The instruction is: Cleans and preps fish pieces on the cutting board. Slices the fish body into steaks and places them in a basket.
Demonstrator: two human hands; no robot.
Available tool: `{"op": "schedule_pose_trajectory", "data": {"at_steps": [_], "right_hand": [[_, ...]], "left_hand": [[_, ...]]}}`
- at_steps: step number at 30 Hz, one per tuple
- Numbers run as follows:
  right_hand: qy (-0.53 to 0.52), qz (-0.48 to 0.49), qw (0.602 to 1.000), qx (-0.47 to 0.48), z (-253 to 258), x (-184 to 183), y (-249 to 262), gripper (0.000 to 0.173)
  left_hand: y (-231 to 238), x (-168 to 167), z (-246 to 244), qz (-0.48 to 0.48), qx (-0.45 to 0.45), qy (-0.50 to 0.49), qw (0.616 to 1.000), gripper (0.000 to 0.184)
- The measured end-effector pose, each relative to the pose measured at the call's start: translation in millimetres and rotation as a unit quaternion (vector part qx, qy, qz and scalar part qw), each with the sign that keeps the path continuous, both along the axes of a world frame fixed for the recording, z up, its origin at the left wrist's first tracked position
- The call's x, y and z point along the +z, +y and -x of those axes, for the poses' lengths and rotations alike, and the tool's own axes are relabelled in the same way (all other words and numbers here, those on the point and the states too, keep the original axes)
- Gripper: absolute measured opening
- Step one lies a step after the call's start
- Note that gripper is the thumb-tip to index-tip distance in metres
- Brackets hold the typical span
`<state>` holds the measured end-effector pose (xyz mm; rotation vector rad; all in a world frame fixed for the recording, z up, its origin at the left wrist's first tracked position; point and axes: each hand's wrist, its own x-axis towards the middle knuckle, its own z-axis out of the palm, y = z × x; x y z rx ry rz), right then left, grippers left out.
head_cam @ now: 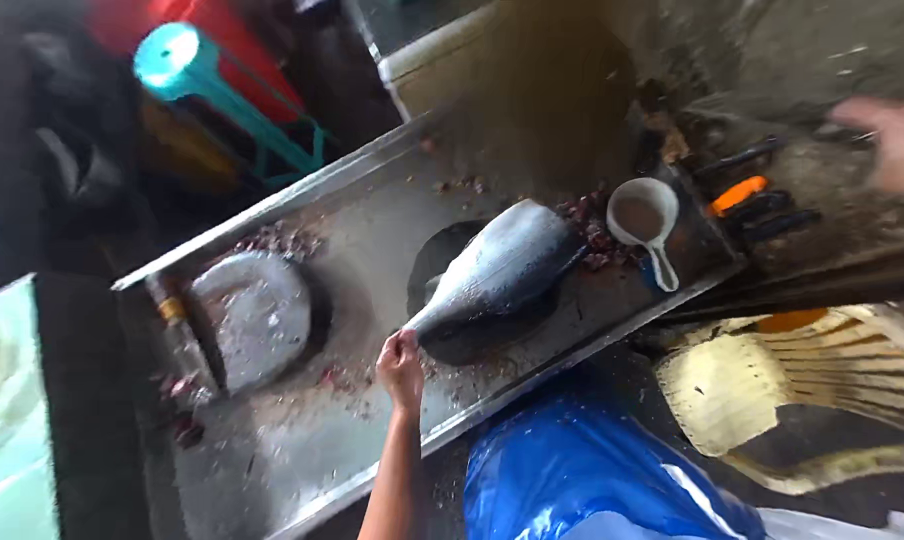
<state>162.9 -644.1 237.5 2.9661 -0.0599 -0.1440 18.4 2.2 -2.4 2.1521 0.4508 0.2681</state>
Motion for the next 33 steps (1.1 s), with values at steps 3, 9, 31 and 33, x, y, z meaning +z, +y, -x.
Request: {"op": "schedule_pose_trajectory", "data": {"at_steps": [3,9,31,33], "right_hand": [[-0.02,-0.02,0.996,-0.089,78,4,71,0.076],[-0.103,-0.069,0.985,-0.117,174,-36,168,0.068],[0.03,-0.319,0.945,0.059,278,-191,266,0.064],[0.042,-0.32,0.944,0.074,272,-195,262,0.064]], "left_hand": [[23,-16,-10,-0.015,-0.072,-0.029,0.997,0.026],[20,20,-10,0.226,-0.073,0.016,0.971,0.029],[-185,74,4,0.621,-0.025,0.149,0.769,0.055],[-186,68,5,0.623,-0.015,0.134,0.77,0.054]]}}
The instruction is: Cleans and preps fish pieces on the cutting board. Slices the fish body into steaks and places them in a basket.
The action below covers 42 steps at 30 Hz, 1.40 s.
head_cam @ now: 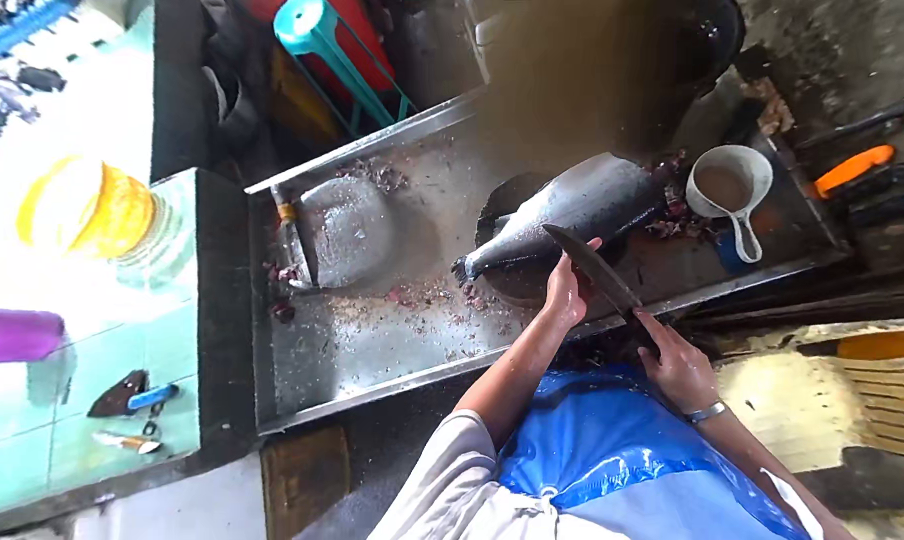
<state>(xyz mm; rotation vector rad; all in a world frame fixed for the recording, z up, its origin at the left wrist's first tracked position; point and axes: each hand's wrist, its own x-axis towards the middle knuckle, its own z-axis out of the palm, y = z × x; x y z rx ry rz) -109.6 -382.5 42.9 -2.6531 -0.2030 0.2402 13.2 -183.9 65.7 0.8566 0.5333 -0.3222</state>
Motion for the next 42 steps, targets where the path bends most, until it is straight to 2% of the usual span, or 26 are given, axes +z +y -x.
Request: {"op": "schedule_pose_trajectory", "data": {"at_steps": [5,9,11,13,15,17,19,21,23,25,28,32,34,37,42], "right_hand": [[0.031,-0.012,0.998,0.049,-14,-1,2,0.064],[0.026,-0.113,0.991,0.064,-23,-12,13,0.068],[0.025,-0.195,0.979,0.057,-31,-8,21,0.068],[0.004,-0.271,0.962,0.035,-33,6,31,0.067],[-0.004,-0.354,0.935,0.009,-37,19,42,0.063],[-0.003,-0.393,0.919,-0.018,-44,31,56,0.064],[-0.026,-0.371,0.925,-0.074,-50,37,78,0.054],[-0.053,-0.368,0.92,-0.123,-52,37,103,0.044],[-0.06,-0.377,0.913,-0.141,-48,32,128,0.036],[-0.048,-0.368,0.915,-0.157,-40,25,153,0.034],[-0.02,-0.331,0.926,-0.182,-24,16,186,0.032],[-0.028,-0.313,0.928,-0.2,-14,30,218,0.031],[-0.055,-0.292,0.936,-0.19,-18,41,228,0.033],[-0.055,-0.215,0.96,-0.172,-27,42,240,0.036],[0.079,-0.062,0.978,-0.181,-46,16,258,0.032]], "left_hand": [[13,-2,6,-0.02,0.035,0.004,0.999,0.052],[36,-1,6,-0.069,0.012,-0.013,0.997,0.055],[59,0,4,-0.157,-0.032,-0.052,0.986,0.05],[97,-10,4,-0.283,-0.057,-0.111,0.951,0.04],[143,-36,4,-0.388,-0.031,-0.145,0.91,0.03],[189,-66,5,-0.428,0.003,-0.134,0.894,0.029],[229,-95,3,-0.44,0.026,-0.092,0.893,0.033],[258,-113,-4,-0.434,0.018,-0.032,0.9,0.046],[275,-120,-14,-0.393,-0.006,0.026,0.919,0.057],[288,-127,-26,-0.339,-0.045,0.064,0.938,0.057],[301,-136,-40,-0.259,-0.1,0.047,0.959,0.048],[315,-139,-43,-0.241,-0.089,-0.04,0.966,0.032],[323,-134,-45,-0.265,-0.133,-0.054,0.954,0.03],[333,-134,-50,-0.329,-0.219,-0.081,0.915,0.031],[334,-130,-65,-0.489,-0.324,-0.126,0.8,0.037]]}}
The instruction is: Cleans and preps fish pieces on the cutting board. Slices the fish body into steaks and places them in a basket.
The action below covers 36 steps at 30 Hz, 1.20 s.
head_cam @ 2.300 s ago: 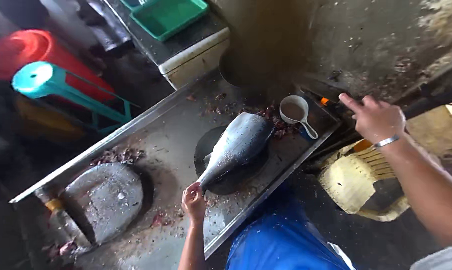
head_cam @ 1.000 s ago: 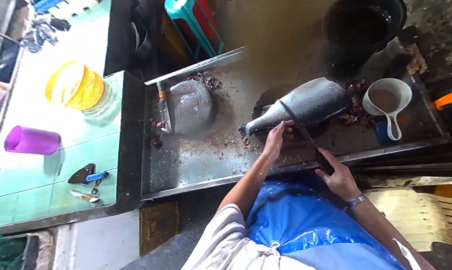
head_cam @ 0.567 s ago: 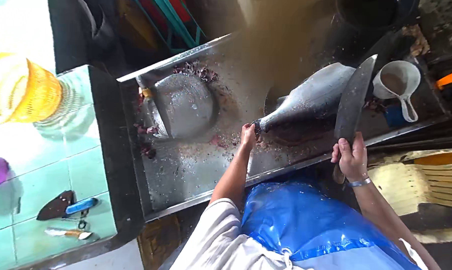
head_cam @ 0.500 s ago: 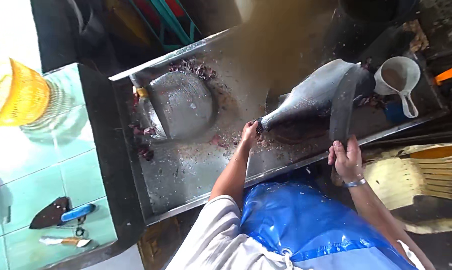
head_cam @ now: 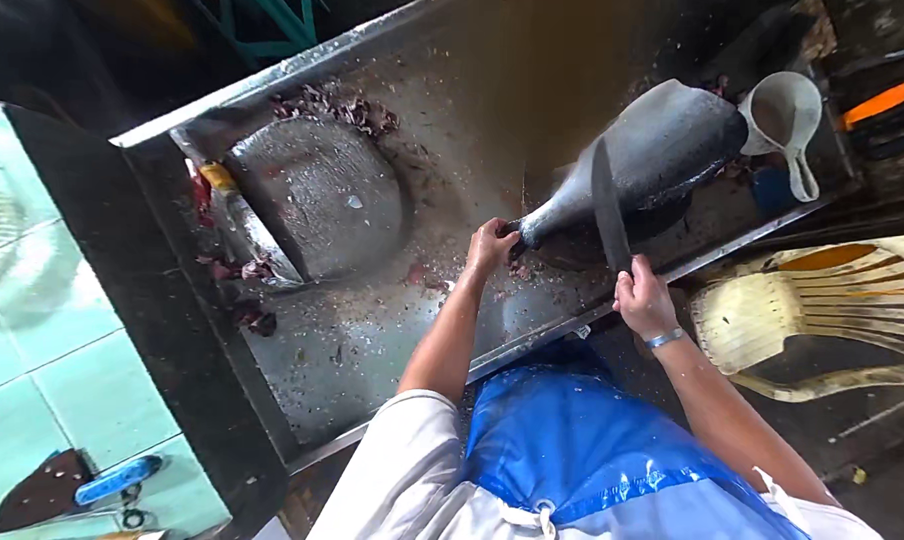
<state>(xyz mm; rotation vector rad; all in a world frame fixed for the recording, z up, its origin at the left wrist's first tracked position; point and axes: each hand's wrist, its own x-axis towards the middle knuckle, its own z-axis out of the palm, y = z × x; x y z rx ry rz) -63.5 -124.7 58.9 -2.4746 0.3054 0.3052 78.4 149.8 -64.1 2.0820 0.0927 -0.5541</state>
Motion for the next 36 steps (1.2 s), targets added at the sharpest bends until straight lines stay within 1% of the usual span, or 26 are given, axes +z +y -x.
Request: {"op": "schedule_pose_trajectory", "data": {"at_steps": [1,3,8,11,15,19,26,28,29,33,36], "right_hand": [[0.017,0.035,0.999,0.007,-4,-4,5,0.032],[0.031,0.082,0.996,0.021,-13,-10,13,0.034],[0.058,0.124,0.989,0.046,-31,-16,31,0.04],[0.075,0.132,0.987,0.054,-37,-17,38,0.04],[0.112,0.146,0.98,0.072,-48,-18,45,0.039],[0.136,0.165,0.974,0.072,-52,-22,50,0.037],[0.15,0.185,0.969,0.061,-51,-21,55,0.038],[0.153,0.185,0.969,0.059,-52,-21,55,0.038],[0.156,0.187,0.968,0.059,-52,-21,55,0.039],[0.165,0.198,0.964,0.062,-54,-21,57,0.039],[0.159,0.203,0.964,0.065,-53,-20,57,0.038]], "left_hand": [[-1,3,-2,-0.027,-0.014,-0.003,1.0,0.038],[-5,9,-4,-0.048,-0.026,-0.013,0.998,0.039],[-19,6,-4,-0.041,-0.031,-0.061,0.997,0.041],[-29,8,-7,-0.014,-0.032,-0.072,0.997,0.039],[-26,-4,-19,0.065,0.001,-0.066,0.996,0.043],[-20,-4,-29,0.066,-0.022,-0.065,0.995,0.042],[-23,-2,-28,0.099,-0.025,-0.077,0.992,0.039],[-24,-1,-27,0.077,-0.031,-0.083,0.993,0.039],[-26,2,-27,0.046,-0.041,-0.088,0.994,0.039],[-46,22,-24,-0.117,-0.113,-0.107,0.981,0.045],[-63,24,-19,-0.163,-0.118,-0.119,0.972,0.048]]}}
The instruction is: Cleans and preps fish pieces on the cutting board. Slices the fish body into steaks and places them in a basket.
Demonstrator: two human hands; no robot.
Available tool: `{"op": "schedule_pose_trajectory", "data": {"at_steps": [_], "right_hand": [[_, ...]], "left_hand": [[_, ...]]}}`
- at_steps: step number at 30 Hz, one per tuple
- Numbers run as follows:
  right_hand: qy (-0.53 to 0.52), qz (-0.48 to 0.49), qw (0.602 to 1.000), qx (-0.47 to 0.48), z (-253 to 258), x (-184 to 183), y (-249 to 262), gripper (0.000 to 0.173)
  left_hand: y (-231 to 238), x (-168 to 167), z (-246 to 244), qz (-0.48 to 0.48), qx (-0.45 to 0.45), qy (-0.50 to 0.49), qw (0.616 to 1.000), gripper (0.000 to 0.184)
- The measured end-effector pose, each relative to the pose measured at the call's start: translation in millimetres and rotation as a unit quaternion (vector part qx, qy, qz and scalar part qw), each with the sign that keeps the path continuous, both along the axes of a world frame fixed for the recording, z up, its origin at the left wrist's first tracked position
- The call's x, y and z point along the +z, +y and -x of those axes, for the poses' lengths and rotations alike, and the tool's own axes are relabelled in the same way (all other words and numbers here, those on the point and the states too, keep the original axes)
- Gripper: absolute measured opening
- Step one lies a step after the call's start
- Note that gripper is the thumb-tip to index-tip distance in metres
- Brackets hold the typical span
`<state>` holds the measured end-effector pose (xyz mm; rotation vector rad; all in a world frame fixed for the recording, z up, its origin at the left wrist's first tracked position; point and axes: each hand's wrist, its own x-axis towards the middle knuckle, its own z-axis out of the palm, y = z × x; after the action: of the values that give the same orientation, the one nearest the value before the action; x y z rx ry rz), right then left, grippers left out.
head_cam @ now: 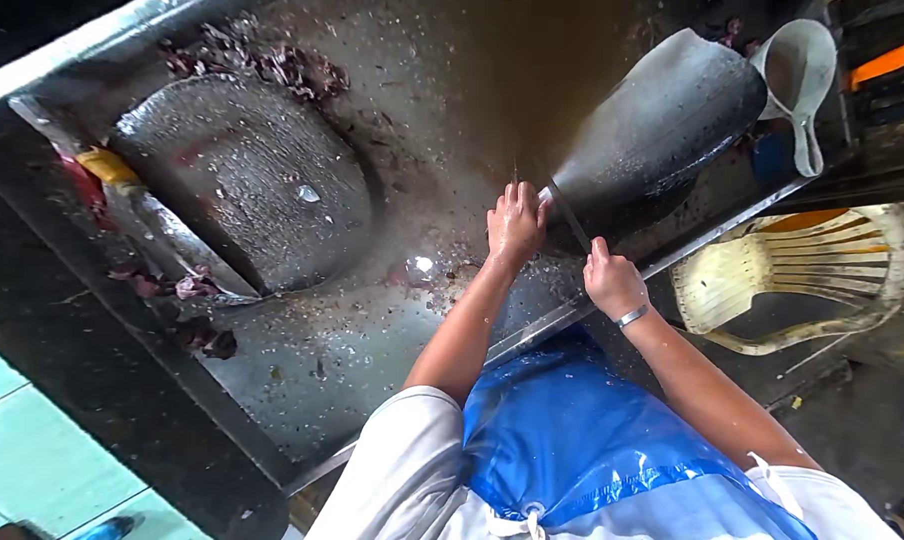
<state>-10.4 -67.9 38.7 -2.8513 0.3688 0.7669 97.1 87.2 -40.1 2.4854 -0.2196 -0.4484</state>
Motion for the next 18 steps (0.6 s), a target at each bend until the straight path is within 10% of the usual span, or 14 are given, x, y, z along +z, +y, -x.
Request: {"op": "schedule_pose_trajectory", "data": {"at_steps": [8,18], "right_hand": [[-0.065,-0.015,0.998,0.018,3,15,-2,0.034],[-0.022,0.011,0.999,0.023,0,6,2,0.035]], "left_hand": [[16,-18,-2,0.131,0.023,0.031,0.991,0.047],[-6,-6,6,0.004,0.04,-0.006,0.999,0.053]]}}
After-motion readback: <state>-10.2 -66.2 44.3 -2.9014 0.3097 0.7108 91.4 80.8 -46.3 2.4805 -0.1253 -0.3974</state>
